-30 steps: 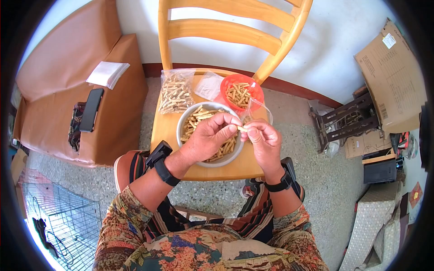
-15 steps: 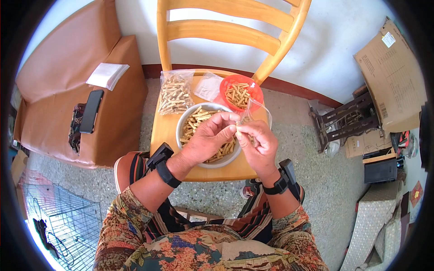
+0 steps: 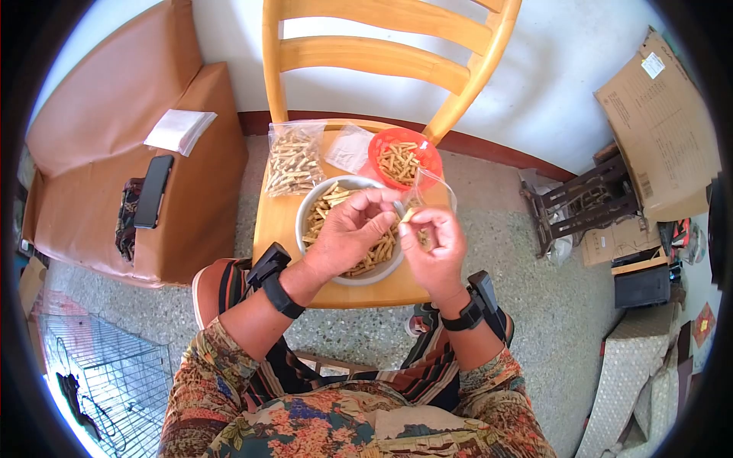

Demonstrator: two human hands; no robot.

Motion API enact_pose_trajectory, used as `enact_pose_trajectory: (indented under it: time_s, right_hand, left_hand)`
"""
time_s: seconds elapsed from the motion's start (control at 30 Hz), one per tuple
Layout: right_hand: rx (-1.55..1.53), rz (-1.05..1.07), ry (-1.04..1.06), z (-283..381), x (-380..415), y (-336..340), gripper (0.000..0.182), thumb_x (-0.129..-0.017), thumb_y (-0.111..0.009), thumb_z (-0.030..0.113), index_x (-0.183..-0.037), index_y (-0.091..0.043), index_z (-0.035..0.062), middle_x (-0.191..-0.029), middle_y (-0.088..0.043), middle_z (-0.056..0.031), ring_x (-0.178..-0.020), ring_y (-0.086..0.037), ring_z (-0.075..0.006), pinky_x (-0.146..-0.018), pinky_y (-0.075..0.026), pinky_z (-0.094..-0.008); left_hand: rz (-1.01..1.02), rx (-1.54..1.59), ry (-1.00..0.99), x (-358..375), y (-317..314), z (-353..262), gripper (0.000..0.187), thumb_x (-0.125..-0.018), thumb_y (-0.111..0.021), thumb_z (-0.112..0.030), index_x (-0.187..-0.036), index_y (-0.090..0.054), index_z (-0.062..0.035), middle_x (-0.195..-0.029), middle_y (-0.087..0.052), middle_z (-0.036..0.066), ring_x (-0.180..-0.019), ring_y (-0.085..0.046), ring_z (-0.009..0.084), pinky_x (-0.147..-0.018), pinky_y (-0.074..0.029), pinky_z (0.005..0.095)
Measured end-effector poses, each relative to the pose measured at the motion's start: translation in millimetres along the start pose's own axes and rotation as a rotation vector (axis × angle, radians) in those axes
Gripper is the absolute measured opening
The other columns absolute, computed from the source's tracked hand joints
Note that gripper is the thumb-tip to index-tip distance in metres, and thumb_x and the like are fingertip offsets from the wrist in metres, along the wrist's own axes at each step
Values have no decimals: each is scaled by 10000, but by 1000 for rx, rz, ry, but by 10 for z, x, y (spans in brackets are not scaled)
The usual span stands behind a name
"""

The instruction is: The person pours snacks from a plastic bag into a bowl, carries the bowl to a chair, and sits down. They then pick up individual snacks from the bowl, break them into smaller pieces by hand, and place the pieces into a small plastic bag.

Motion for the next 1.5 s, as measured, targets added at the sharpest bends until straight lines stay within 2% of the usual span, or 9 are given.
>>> enact_pose_trajectory:
  time_s: [0.07,0.43,0.53,0.7,0.97,1.07,1.13,1.23,1.5]
  right_hand:
    - [-5,-204,40,61,-74,114,210,-734,-690,-58,-889,-574,23,-906,-605,-69,-791,-586,-159,-734,-478,-266]
    - [769,-221,356,153,-176,336,207,-701,-686,-55,-856,-595,49,-818,-605,-69,-806,-572,-224,-708,-462,-319]
    - [413,-84,178,133,-92,163,196,-688,-679,-61,-830,-592,43,-841,-611,-73,-831,-568,-247,-722,-462,-337]
    - [775,291,188,-110,-47,-101,163,-688,-693,32,-835,-624,45,-794,-554,-99,-813,-552,-283,-710,-459,-376]
    - [895,337,163,-205,-24,-202,172,-699,-693,49,-866,-651,52,-821,-576,-95,-806,-560,-307,-697,-470,-378]
    - [745,247,96,-185,-18,-174,143,-744,-701,58,-875,-649,36,-838,-610,-72,-796,-594,-232,-702,-480,-319]
    - [301,117,-228,-159,-20,-105,113,-818,-660,24,-925,-625,23,-878,-628,-55,-818,-611,-146,-740,-487,-254]
    - [-256,51,-272,-140,-35,2,143,-880,-613,24,-1019,-589,7,-922,-624,-39,-849,-593,-87,-782,-476,-216]
    - [-354,-9,-298,-73,-86,99,160,-902,-585,42,-1055,-548,14,-954,-610,-39,-846,-589,-97,-773,-487,-240]
  left_hand:
    - [-70,-25,12,-7,19,-46,246,-949,-524,-117,-1190,-536,-69,-934,-574,-24,-853,-552,57,-757,-468,223]
    - [-381,-84,67,-48,203,-138,279,-935,-519,-134,-1204,-508,-64,-918,-579,-3,-734,-526,50,-651,-455,198]
    - [-420,-59,26,-42,225,-156,284,-937,-515,-130,-1212,-501,-60,-921,-579,-5,-734,-524,46,-649,-445,190]
    - [-429,-35,19,-43,234,-146,292,-934,-522,-129,-1217,-501,-63,-924,-580,-12,-727,-521,44,-647,-440,189]
    - [-429,-40,19,-36,235,-161,258,-931,-527,-122,-1182,-532,-65,-916,-588,-18,-723,-519,39,-644,-438,187]
    - [-425,-7,44,-26,243,-171,226,-933,-525,-127,-1148,-556,-63,-917,-591,-21,-721,-523,40,-643,-437,183]
    - [-376,-11,86,-32,257,-128,212,-954,-496,-176,-1109,-582,-59,-926,-591,-16,-752,-527,45,-664,-444,196]
    - [-329,-23,137,-4,219,-94,253,-973,-454,-233,-1091,-594,-58,-933,-590,-12,-803,-532,61,-705,-455,220]
    - [-10,-45,215,25,-4,-85,301,-975,-482,-287,-1114,-569,-35,-987,-592,13,-900,-544,84,-793,-446,239]
Point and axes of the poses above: each hand's wrist, its own x-axis away from the middle knuckle, its own y-axis out of the back of the hand, z = x × y, the point moved 2 cm from there along -x, towards the middle knuckle
